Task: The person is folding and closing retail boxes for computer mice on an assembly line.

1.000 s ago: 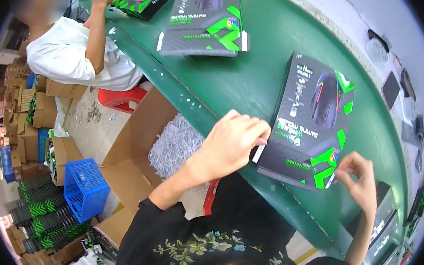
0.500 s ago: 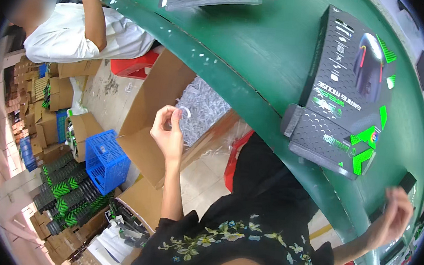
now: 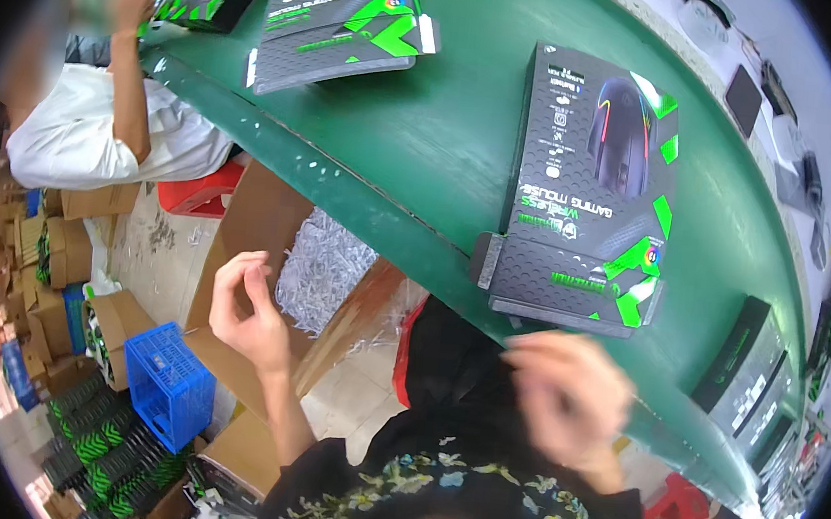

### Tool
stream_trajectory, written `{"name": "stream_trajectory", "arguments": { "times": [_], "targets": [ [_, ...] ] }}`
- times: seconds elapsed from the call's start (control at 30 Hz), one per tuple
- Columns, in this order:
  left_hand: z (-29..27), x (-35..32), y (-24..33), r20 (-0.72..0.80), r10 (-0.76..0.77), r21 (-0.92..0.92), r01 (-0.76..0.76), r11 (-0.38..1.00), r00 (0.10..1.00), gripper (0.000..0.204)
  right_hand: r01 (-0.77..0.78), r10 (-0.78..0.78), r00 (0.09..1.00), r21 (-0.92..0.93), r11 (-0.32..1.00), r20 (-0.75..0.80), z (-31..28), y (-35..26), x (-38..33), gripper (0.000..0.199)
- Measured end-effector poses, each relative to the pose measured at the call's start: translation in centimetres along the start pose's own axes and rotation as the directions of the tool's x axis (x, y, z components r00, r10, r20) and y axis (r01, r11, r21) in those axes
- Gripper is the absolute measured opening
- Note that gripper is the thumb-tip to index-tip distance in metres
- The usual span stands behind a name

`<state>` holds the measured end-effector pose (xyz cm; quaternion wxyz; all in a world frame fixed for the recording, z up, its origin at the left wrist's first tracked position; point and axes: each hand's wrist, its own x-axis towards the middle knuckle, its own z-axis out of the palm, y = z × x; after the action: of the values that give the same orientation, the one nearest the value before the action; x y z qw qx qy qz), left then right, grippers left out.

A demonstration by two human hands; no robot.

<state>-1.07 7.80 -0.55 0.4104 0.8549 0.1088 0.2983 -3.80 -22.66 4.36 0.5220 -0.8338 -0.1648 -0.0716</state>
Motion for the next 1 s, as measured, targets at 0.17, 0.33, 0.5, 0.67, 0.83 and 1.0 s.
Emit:
{"name": "stream_trajectory", "arguments": {
  "times": [0.17, 0.33, 0.5, 0.67, 0.83, 1.0],
  "targets": [
    [6.6, 0.8, 6.3, 0.458, 0.606, -0.212, -0.582, 0.785, 0.65, 0.035, -0.299, 0.152, 0.949, -0.624, 0.722, -0.278, -7.5, 1.6, -2.3, 0.04],
    [10.6, 0.9, 8.7, 0.68, 0.651, -0.298, -0.683, 0.667, 0.339, 0.052, -0.214, 0.253, 0.967, -0.653, 0.726, -0.035, -9.0, 3.8, -1.6, 0.052],
    [11.3, 3.4, 8.9, 0.591, 0.714, -0.497, -0.528, 0.688, 0.374, 0.043, -0.295, 0.307, 0.946, -0.117, 0.948, 0.104, -11.7, 4.2, 0.2, 0.037],
    [11.9, 6.3, 10.2, 0.501, 0.398, -0.769, 0.184, 0.613, 0.769, 0.03, -0.003, 0.01, 0.999, 0.167, 0.986, -0.042, -13.2, 4.2, 4.5, 0.028],
    [13.7, 7.5, 13.3, 0.463, 0.362, -0.884, 0.395, 0.249, 0.809, 0.047, 0.072, 0.021, 0.988, 0.578, 0.813, -0.153, -10.8, 4.1, 7.6, 0.041],
    [13.5, 8.3, 12.2, 0.466, 0.318, -0.885, 0.445, 0.139, 0.826, 0.048, 0.052, 0.09, 0.983, 0.717, 0.695, -0.159, -9.3, 4.3, 8.6, 0.046]
  ]
}}
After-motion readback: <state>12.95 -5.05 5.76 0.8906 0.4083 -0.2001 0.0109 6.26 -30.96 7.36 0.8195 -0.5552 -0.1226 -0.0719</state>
